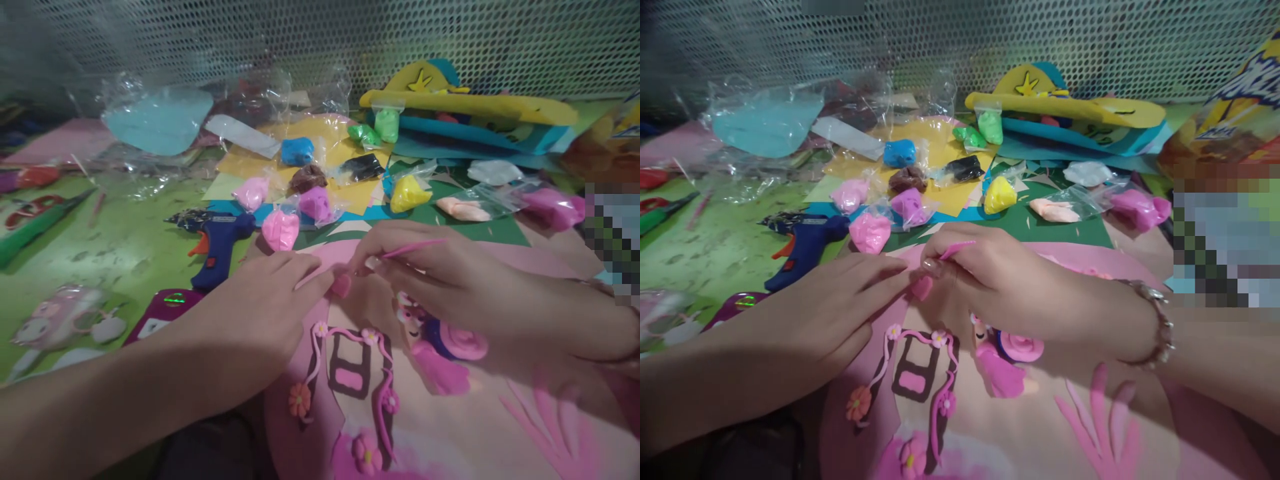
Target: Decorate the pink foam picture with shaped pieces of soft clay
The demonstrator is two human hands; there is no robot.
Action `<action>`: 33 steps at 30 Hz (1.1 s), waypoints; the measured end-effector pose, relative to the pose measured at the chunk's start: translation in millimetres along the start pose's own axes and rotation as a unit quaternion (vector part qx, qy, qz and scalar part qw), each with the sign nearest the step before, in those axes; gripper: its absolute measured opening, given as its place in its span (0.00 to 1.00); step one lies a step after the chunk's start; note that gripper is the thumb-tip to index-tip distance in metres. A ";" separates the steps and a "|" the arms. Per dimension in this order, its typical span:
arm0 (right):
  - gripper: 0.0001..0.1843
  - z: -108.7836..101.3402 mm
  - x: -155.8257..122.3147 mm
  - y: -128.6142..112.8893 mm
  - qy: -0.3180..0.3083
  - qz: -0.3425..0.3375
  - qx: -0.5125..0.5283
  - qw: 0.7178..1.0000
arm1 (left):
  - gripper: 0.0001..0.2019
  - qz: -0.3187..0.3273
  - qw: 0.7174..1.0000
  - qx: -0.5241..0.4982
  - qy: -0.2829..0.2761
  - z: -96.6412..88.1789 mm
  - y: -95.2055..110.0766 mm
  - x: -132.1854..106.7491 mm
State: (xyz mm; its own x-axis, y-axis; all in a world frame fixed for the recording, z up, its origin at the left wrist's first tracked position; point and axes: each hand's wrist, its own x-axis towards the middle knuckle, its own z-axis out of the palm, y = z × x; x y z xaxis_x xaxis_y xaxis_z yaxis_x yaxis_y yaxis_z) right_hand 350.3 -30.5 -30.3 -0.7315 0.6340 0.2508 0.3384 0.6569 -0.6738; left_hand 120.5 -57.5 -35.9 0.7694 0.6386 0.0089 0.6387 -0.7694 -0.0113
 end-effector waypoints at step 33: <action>0.17 -1.5 -4.1 -2.5 -0.022 -0.001 -0.043 0.999 | 0.23 0.109 0.986 0.119 0.038 -4.8 20.2 -11.9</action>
State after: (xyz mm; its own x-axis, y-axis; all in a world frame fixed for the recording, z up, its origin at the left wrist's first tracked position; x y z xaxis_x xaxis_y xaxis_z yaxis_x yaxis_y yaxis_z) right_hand 353.4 -34.1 -28.6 -0.7573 0.6150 0.2197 0.3845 0.6918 -0.6112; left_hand 124.3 -80.7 -31.5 0.8920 0.4486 0.0562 0.4472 -0.8573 -0.2549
